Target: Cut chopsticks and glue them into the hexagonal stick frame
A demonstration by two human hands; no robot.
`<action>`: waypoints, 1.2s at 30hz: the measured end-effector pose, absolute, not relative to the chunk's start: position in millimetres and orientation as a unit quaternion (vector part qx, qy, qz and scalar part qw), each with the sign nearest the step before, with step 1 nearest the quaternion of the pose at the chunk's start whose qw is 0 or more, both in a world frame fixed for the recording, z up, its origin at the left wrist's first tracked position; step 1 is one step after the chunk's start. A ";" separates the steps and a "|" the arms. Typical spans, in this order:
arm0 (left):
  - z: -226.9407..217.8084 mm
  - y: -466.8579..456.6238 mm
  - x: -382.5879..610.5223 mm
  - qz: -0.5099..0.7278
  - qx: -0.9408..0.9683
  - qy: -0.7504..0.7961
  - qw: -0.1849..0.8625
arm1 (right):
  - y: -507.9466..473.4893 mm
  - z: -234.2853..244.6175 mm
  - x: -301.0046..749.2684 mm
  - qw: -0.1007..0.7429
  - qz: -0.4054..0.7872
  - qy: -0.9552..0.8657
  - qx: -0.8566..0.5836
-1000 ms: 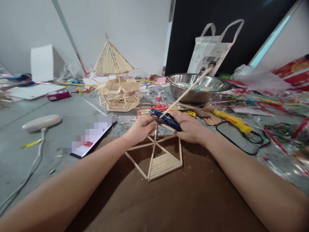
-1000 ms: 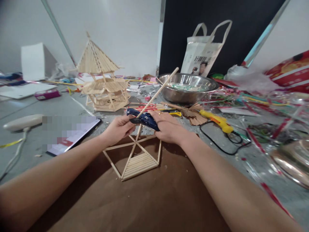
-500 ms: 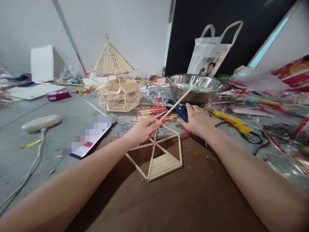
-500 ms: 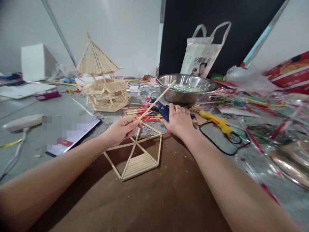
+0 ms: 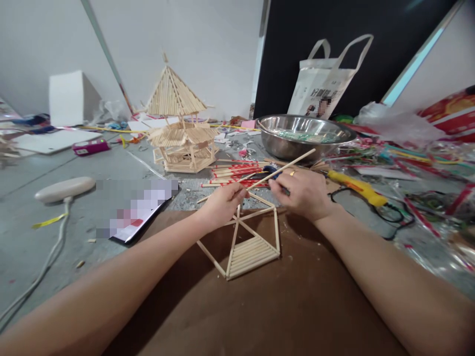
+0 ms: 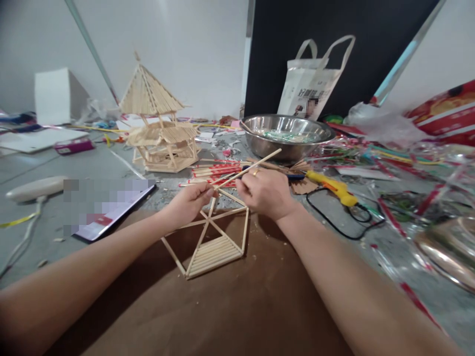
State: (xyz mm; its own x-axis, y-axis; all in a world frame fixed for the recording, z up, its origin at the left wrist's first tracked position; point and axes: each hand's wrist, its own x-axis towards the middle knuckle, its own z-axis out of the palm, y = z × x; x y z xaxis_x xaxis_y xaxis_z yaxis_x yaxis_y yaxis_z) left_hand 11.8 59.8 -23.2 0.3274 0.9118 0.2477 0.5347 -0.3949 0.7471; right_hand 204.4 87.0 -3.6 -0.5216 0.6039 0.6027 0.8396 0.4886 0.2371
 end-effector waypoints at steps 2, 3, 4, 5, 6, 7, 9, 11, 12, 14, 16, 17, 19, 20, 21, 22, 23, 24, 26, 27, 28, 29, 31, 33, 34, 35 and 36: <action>-22.0 58.6 12.1 0.328 0.773 0.476 0.260 | 78.2 -1.4 196.3 0.262 -0.282 -0.856 -0.346; -21.4 58.0 12.3 0.323 0.776 0.479 0.253 | 75.5 -1.2 192.9 0.274 -0.288 -0.861 -0.319; -20.9 57.5 12.6 0.318 0.778 0.483 0.245 | 73.9 -1.5 190.3 0.282 -0.291 -0.863 -0.301; -20.4 57.0 12.9 0.313 0.780 0.487 0.238 | 73.4 -2.4 188.5 0.281 -0.289 -0.869 -0.288; -19.9 56.6 13.3 0.309 0.783 0.489 0.231 | 73.8 -3.6 187.4 0.275 -0.283 -0.876 -0.279; -19.3 56.2 13.6 0.307 0.786 0.488 0.222 | 74.7 -5.1 186.9 0.268 -0.277 -0.882 -0.273; -18.3 55.5 13.9 0.301 0.796 0.484 0.204 | 76.8 -7.8 187.2 0.254 -0.268 -0.889 -0.271; -17.7 54.9 14.0 0.296 0.806 0.478 0.186 | 77.8 -9.5 187.9 0.251 -0.265 -0.889 -0.275; -17.7 54.5 13.9 0.294 0.810 0.476 0.176 | 77.7 -10.0 188.3 0.251 -0.265 -0.888 -0.278; -18.2 53.7 13.6 0.289 0.818 0.473 0.156 | 76.7 -10.1 188.6 0.250 -0.262 -0.888 -0.284; -19.0 52.9 13.4 0.284 0.824 0.471 0.138 | 75.5 -9.8 188.7 0.247 -0.258 -0.889 -0.288; -19.3 52.4 13.3 0.282 0.826 0.471 0.129 | 75.0 -9.6 188.7 0.245 -0.256 -0.889 -0.290; -19.5 51.4 13.3 0.275 0.832 0.470 0.110 | 74.1 -9.6 188.7 0.242 -0.254 -0.889 -0.294; -19.3 50.9 13.4 0.270 0.835 0.470 0.100 | 73.7 -9.7 188.8 0.240 -0.253 -0.889 -0.297; -18.9 50.3 13.5 0.264 0.837 0.470 0.089 | 73.4 -9.9 188.8 0.239 -0.253 -0.889 -0.299; -18.4 49.6 13.5 0.255 0.840 0.472 0.079 | 73.0 -10.1 188.7 0.238 -0.252 -0.888 -0.301; -17.9 49.0 13.6 0.246 0.842 0.476 0.069 | 72.7 -10.4 188.7 0.237 -0.251 -0.888 -0.303; -17.4 48.4 13.6 0.235 0.843 0.481 0.060 | 72.4 -10.7 188.6 0.236 -0.250 -0.888 -0.305; -16.8 47.5 13.6 0.218 0.844 0.488 0.042 | 72.2 -11.3 188.2 0.236 -0.247 -0.887 -0.310; -16.8 47.2 13.6 0.213 0.845 0.489 0.033 | 72.2 -11.6 188.1 0.236 -0.245 -0.886 -0.314; -16.9 47.1 13.5 0.210 0.846 0.489 0.026 | 72.2 -11.8 187.9 0.235 -0.244 -0.885 -0.319; -17.1 47.0 13.5 0.208 0.847 0.488 0.021 | 72.2 -12.0 187.7 0.234 -0.242 -0.884 -0.324; -17.2 47.0 13.5 0.207 0.848 0.487 0.016 | 71.8 -12.3 187.3 0.231 -0.239 -0.881 -0.335; -16.6 47.0 13.6 0.203 0.848 0.490 0.016 | 70.9 -12.4 186.9 0.230 -0.236 -0.879 -0.345; -16.0 47.0 13.6 0.201 0.847 0.491 0.016 | 70.4 -12.3 186.7 0.231 -0.236 -0.877 -0.348; -15.3 47.0 13.6 0.199 0.847 0.493 0.016 | 69.8 -12.2 186.4 0.233 -0.236 -0.876 -0.349; -14.5 47.0 13.6 0.199 0.846 0.494 0.015 | 69.3 -12.1 186.2 0.236 -0.236 -0.875 -0.350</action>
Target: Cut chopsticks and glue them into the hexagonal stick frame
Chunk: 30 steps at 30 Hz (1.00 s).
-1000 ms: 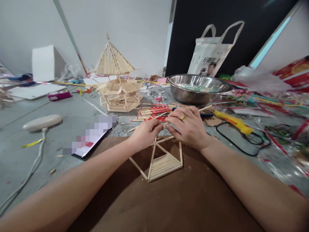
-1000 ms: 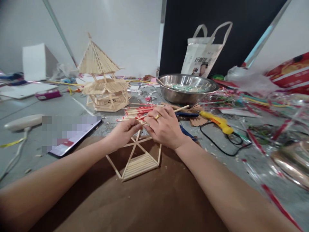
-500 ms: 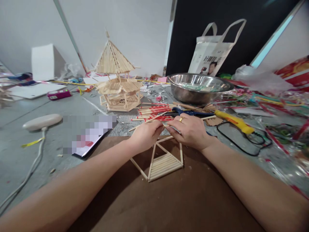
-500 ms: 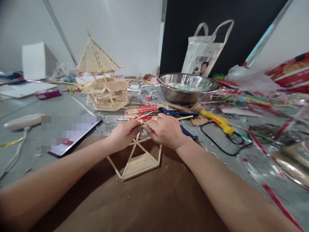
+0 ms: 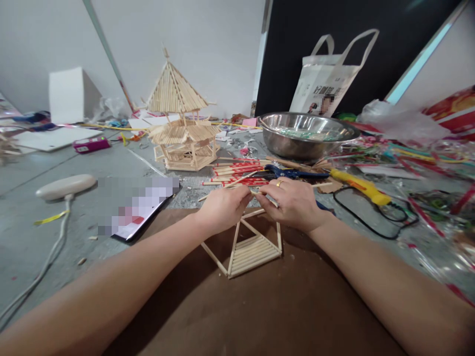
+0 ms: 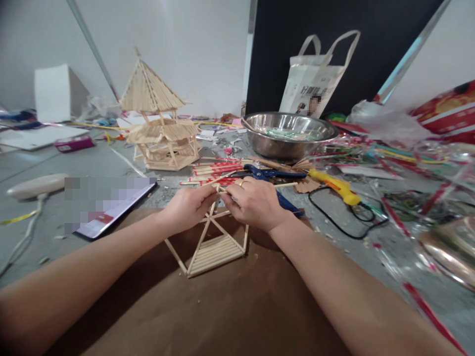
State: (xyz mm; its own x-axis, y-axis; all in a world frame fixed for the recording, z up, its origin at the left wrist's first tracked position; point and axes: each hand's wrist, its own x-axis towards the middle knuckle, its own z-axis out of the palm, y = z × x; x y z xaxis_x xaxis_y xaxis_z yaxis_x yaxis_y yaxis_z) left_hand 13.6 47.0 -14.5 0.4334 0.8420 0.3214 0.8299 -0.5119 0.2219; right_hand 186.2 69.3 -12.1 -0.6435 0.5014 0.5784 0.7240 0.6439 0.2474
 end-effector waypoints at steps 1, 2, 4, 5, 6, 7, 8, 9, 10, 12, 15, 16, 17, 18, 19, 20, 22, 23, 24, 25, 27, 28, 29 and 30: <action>-13.6 47.1 13.5 0.200 0.846 0.494 0.014 | 68.9 -12.0 185.9 0.240 -0.235 -0.874 -0.350; -12.8 47.1 13.4 0.202 0.846 0.493 0.014 | 68.5 -12.0 185.7 0.243 -0.235 -0.873 -0.351; -11.3 47.1 13.3 0.207 0.847 0.490 0.013 | 68.1 -12.3 185.2 0.247 -0.233 -0.872 -0.352; -10.7 47.0 13.3 0.209 0.847 0.488 0.013 | 67.9 -12.6 184.9 0.248 -0.232 -0.872 -0.353; -10.3 46.8 13.4 0.210 0.848 0.487 0.013 | 67.8 -13.0 184.7 0.250 -0.233 -0.871 -0.354; -9.9 46.5 13.6 0.212 0.848 0.486 0.014 | 67.7 -13.5 184.5 0.251 -0.234 -0.870 -0.354; -9.7 46.2 13.8 0.215 0.847 0.486 0.014 | 67.6 -13.8 184.3 0.253 -0.235 -0.869 -0.355; -9.6 45.9 13.9 0.218 0.846 0.486 0.014 | 67.5 -14.0 184.2 0.254 -0.236 -0.868 -0.356; -9.6 45.8 13.9 0.222 0.845 0.486 0.014 | 67.5 -14.0 184.2 0.255 -0.238 -0.866 -0.357; -9.9 46.1 13.3 0.228 0.844 0.485 0.019 | 67.7 -13.0 184.6 0.256 -0.239 -0.865 -0.359; -10.8 48.5 10.6 0.230 0.855 0.462 0.048 | 68.5 -9.8 186.4 0.239 -0.211 -0.881 -0.350; -11.1 49.5 9.6 0.233 0.861 0.449 0.063 | 68.9 -8.6 187.3 0.230 -0.194 -0.890 -0.343; -11.4 50.5 8.7 0.236 0.866 0.435 0.077 | 69.4 -7.5 188.2 0.223 -0.174 -0.898 -0.336; -11.7 51.4 8.1 0.242 0.869 0.422 0.092 | 69.8 -6.7 189.1 0.219 -0.156 -0.905 -0.329; -11.8 52.0 7.8 0.249 0.870 0.412 0.104 | 70.3 -6.0 189.9 0.219 -0.139 -0.910 -0.324; -11.7 52.4 7.8 0.257 0.870 0.405 0.115 | 70.6 -5.4 190.6 0.222 -0.125 -0.912 -0.322; -10.8 52.3 8.4 0.269 0.868 0.392 0.140 | 71.0 -4.4 191.5 0.232 -0.096 -0.914 -0.319; -10.1 52.1 8.8 0.274 0.867 0.386 0.155 | 71.0 -3.9 191.7 0.238 -0.081 -0.915 -0.315; -9.3 51.8 9.1 0.279 0.866 0.380 0.168 | 71.0 -3.2 191.9 0.244 -0.067 -0.916 -0.312; -8.5 51.7 9.2 0.285 0.864 0.375 0.179 | 70.9 -2.4 192.0 0.251 -0.055 -0.916 -0.308; -7.6 51.7 9.2 0.294 0.859 0.374 0.189 | 71.0 -0.9 192.0 0.262 -0.041 -0.916 -0.302; -7.7 52.1 9.1 0.297 0.857 0.376 0.189 | 71.2 -0.4 192.0 0.264 -0.040 -0.915 -0.301; -8.2 52.6 9.0 0.298 0.856 0.379 0.187 | 71.5 -0.1 191.8 0.265 -0.042 -0.915 -0.302; -9.1 53.1 9.0 0.297 0.856 0.380 0.188 | 71.8 -0.1 191.4 0.264 -0.046 -0.915 -0.302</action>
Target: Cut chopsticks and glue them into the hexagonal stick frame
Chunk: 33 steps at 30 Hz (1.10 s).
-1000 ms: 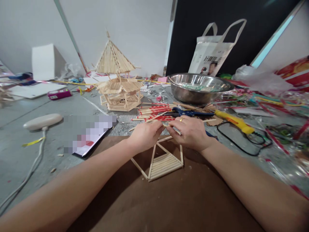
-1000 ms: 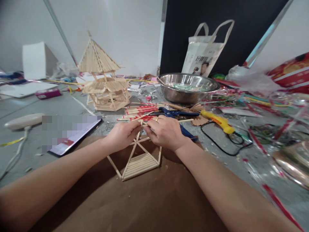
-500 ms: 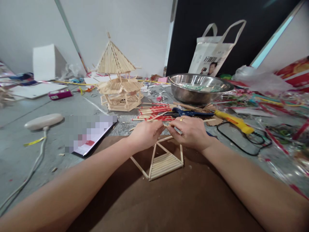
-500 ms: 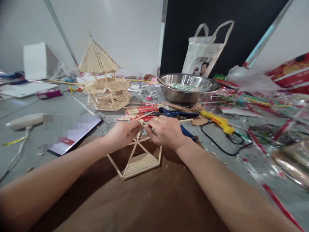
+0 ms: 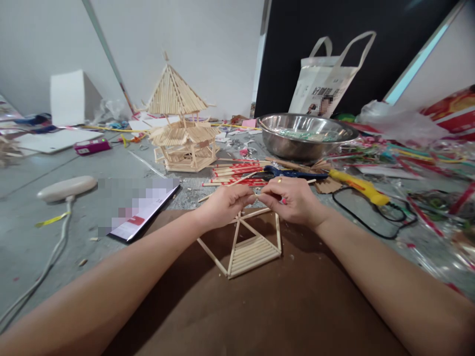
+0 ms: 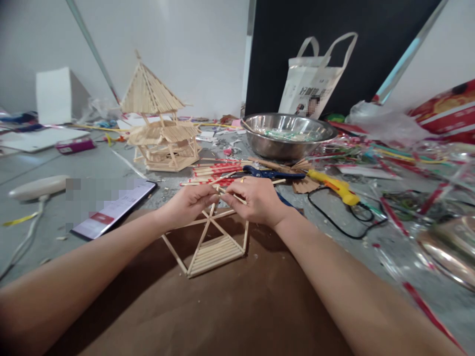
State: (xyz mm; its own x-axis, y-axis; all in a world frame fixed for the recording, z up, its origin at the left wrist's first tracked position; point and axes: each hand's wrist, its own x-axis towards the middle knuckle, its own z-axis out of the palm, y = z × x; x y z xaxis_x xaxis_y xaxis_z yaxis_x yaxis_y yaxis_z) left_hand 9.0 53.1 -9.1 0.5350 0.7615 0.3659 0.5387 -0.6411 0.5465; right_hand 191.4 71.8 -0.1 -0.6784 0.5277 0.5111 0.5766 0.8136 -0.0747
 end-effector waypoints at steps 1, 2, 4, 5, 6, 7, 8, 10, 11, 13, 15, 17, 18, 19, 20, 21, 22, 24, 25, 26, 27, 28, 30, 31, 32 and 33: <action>-10.2 53.8 9.0 0.296 0.856 0.381 0.188 | 72.1 -0.4 191.0 0.263 -0.052 -0.915 -0.302; -11.4 54.4 9.2 0.296 0.855 0.382 0.186 | 72.5 -1.0 190.4 0.263 -0.059 -0.914 -0.304; -13.7 55.5 9.3 0.295 0.852 0.397 0.170 | 73.3 -2.5 189.8 0.263 -0.083 -0.909 -0.312; -14.5 56.1 8.9 0.294 0.848 0.414 0.154 | 74.0 -3.2 190.0 0.265 -0.099 -0.904 -0.319; -15.0 56.9 8.2 0.292 0.839 0.439 0.133 | 74.9 -3.7 190.8 0.268 -0.118 -0.896 -0.333; -15.1 57.8 7.0 0.291 0.826 0.470 0.111 | 76.4 -3.9 192.3 0.274 -0.136 -0.885 -0.352; -14.9 58.9 5.4 0.293 0.810 0.500 0.091 | 78.3 -3.9 194.5 0.283 -0.154 -0.868 -0.378; -14.0 61.6 1.9 0.306 0.777 0.546 0.069 | 84.3 -3.3 201.3 0.300 -0.189 -0.824 -0.442; -13.6 62.9 0.6 0.315 0.768 0.553 0.070 | 88.4 -3.2 205.5 0.303 -0.205 -0.801 -0.474; -13.2 65.1 -0.5 0.332 0.764 0.546 0.091 | 97.9 -4.7 214.8 0.286 -0.235 -0.769 -0.522; -13.3 66.0 0.8 0.336 0.768 0.525 0.145 | 107.8 -9.0 223.7 0.250 -0.262 -0.755 -0.546; -13.0 65.9 2.8 0.320 0.763 0.510 0.236 | 115.8 -15.1 230.2 0.224 -0.290 -0.747 -0.555; -12.5 65.6 3.4 0.304 0.755 0.506 0.287 | 118.4 -17.9 232.1 0.224 -0.299 -0.744 -0.554; -11.8 65.3 3.7 0.285 0.745 0.502 0.335 | 119.8 -20.0 232.8 0.229 -0.305 -0.744 -0.549; -10.8 64.9 3.5 0.266 0.737 0.500 0.370 | 120.2 -21.1 232.3 0.239 -0.305 -0.747 -0.540; -9.8 64.6 3.0 0.247 0.734 0.500 0.389 | 119.5 -21.1 230.6 0.249 -0.299 -0.755 -0.528; -8.7 64.3 2.2 0.228 0.736 0.500 0.395 | 117.8 -20.1 227.9 0.257 -0.287 -0.765 -0.516; -6.7 63.2 0.7 0.194 0.748 0.504 0.386 | 112.3 -15.5 220.5 0.260 -0.246 -0.795 -0.489; -5.9 62.5 0.3 0.178 0.753 0.506 0.380 | 108.8 -12.6 216.2 0.255 -0.216 -0.814 -0.474; -5.2 61.5 0.5 0.163 0.759 0.508 0.375 | 105.0 -9.7 211.8 0.243 -0.180 -0.835 -0.460; -4.8 60.3 1.1 0.150 0.764 0.507 0.371 | 101.0 -7.1 207.4 0.228 -0.140 -0.854 -0.446; -4.5 58.9 2.2 0.140 0.769 0.506 0.364 | 97.2 -5.1 203.3 0.213 -0.098 -0.868 -0.438; -4.7 56.0 5.4 0.126 0.783 0.498 0.352 | 90.3 -3.2 196.0 0.186 -0.028 -0.885 -0.427; -5.1 54.6 7.2 0.120 0.789 0.493 0.346 | 87.5 -3.3 192.9 0.172 -0.002 -0.891 -0.421; -5.7 53.4 9.0 0.114 0.797 0.487 0.340 | 85.2 -4.1 190.3 0.157 0.017 -0.897 -0.412; -6.4 52.3 10.6 0.107 0.804 0.481 0.333 | 83.5 -5.3 188.0 0.142 0.030 -0.903 -0.405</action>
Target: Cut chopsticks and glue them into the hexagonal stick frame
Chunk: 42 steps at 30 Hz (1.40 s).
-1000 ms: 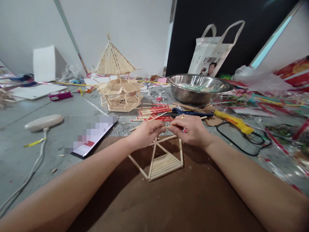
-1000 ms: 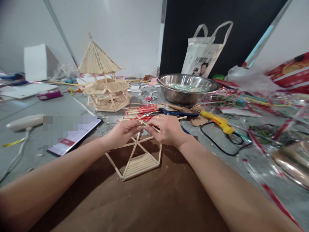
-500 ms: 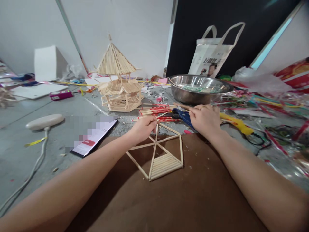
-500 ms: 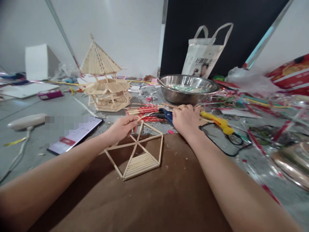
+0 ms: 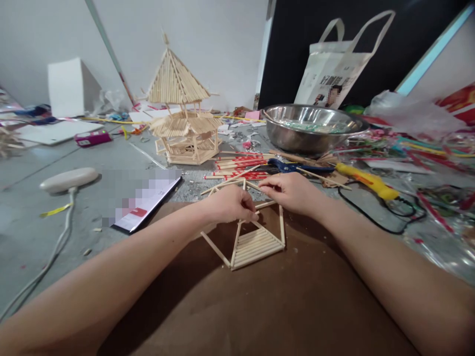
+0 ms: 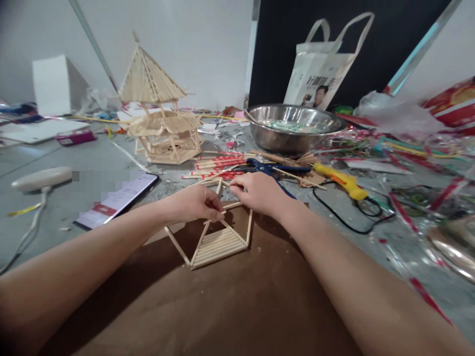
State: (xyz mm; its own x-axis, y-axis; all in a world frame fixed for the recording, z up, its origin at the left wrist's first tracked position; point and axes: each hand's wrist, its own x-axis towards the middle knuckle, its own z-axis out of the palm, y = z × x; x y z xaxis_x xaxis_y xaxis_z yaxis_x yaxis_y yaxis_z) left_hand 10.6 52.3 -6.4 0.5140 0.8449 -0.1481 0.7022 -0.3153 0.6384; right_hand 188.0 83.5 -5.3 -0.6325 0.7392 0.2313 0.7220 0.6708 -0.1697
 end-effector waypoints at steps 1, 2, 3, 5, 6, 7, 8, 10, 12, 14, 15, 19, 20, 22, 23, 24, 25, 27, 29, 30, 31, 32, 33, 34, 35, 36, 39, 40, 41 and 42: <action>-7.0 51.4 12.1 0.100 0.811 0.477 0.325 | 82.3 -6.7 186.1 0.126 0.039 -0.907 -0.400; -7.4 50.5 13.3 0.094 0.816 0.475 0.315 | 81.6 -8.2 184.7 0.110 0.044 -0.909 -0.400; -7.7 49.7 14.4 0.088 0.819 0.477 0.306 | 81.1 -9.5 183.5 0.097 0.047 -0.909 -0.402; -7.5 48.1 16.1 0.077 0.820 0.485 0.294 | 81.0 -11.7 182.3 0.078 0.048 -0.908 -0.410; -7.1 47.2 16.8 0.072 0.819 0.490 0.289 | 81.1 -12.4 182.0 0.072 0.047 -0.907 -0.412; -6.6 46.3 17.6 0.068 0.819 0.495 0.283 | 81.3 -13.0 182.0 0.066 0.046 -0.906 -0.415; -6.2 45.3 18.3 0.066 0.819 0.499 0.276 | 81.5 -13.6 182.1 0.061 0.045 -0.906 -0.416; -5.9 43.7 19.7 0.065 0.819 0.505 0.264 | 82.1 -14.8 182.6 0.053 0.043 -0.906 -0.418; -6.2 42.9 20.6 0.064 0.821 0.504 0.258 | 83.1 -16.4 183.0 0.047 0.040 -0.906 -0.419; -6.9 42.9 20.9 0.062 0.825 0.500 0.257 | 84.1 -18.2 183.3 0.045 0.037 -0.907 -0.417; -7.3 43.0 20.9 0.060 0.826 0.497 0.258 | 84.5 -19.0 183.3 0.046 0.036 -0.908 -0.415; -8.0 42.9 20.5 0.047 0.829 0.490 0.266 | 85.2 -20.2 183.0 0.048 0.036 -0.909 -0.412; -8.0 42.6 20.3 0.045 0.829 0.488 0.268 | 85.0 -20.1 182.9 0.049 0.036 -0.908 -0.414; -8.2 41.8 20.1 0.041 0.832 0.484 0.268 | 84.6 -19.9 182.7 0.049 0.036 -0.907 -0.417; -8.3 41.4 20.0 0.040 0.834 0.482 0.267 | 84.4 -19.8 182.6 0.050 0.035 -0.907 -0.418; -8.4 41.1 20.0 0.039 0.835 0.481 0.264 | 84.4 -20.0 182.6 0.049 0.034 -0.906 -0.419; -8.4 40.8 20.0 0.037 0.837 0.480 0.260 | 84.4 -20.4 182.7 0.049 0.033 -0.906 -0.420; -8.3 40.6 20.3 0.032 0.841 0.478 0.251 | 84.8 -21.6 182.8 0.047 0.031 -0.906 -0.419; -7.7 40.5 20.8 0.027 0.845 0.476 0.242 | 85.6 -23.2 182.9 0.044 0.028 -0.908 -0.416; -7.2 40.5 21.1 0.025 0.847 0.475 0.238 | 86.0 -24.0 183.0 0.043 0.027 -0.909 -0.414; -6.7 40.5 21.3 0.024 0.848 0.474 0.234 | 86.4 -24.7 183.1 0.041 0.025 -0.910 -0.412; -6.2 40.5 21.6 0.022 0.850 0.473 0.232 | 86.6 -25.3 183.2 0.040 0.023 -0.911 -0.410; -5.6 40.5 21.7 0.021 0.851 0.471 0.230 | 86.7 -25.7 183.3 0.039 0.022 -0.911 -0.409; -5.2 40.6 21.8 0.019 0.853 0.468 0.230 | 86.7 -25.9 183.4 0.038 0.020 -0.912 -0.408; -4.9 40.6 21.7 0.017 0.855 0.465 0.229 | 86.6 -26.0 183.6 0.037 0.017 -0.912 -0.408; -4.8 40.8 21.6 0.015 0.857 0.461 0.229 | 86.4 -26.1 183.8 0.036 0.014 -0.913 -0.407; -5.3 41.4 20.9 0.011 0.862 0.453 0.227 | 85.9 -25.9 184.2 0.037 0.002 -0.915 -0.403; -5.6 41.6 20.6 0.011 0.863 0.451 0.228 | 85.8 -26.0 184.3 0.038 -0.002 -0.915 -0.401; -6.0 41.7 20.3 0.010 0.863 0.450 0.230 | 85.7 -26.1 184.3 0.039 -0.004 -0.916 -0.399; -6.4 41.9 20.1 0.009 0.862 0.449 0.234 | 85.8 -26.3 184.3 0.041 -0.004 -0.917 -0.397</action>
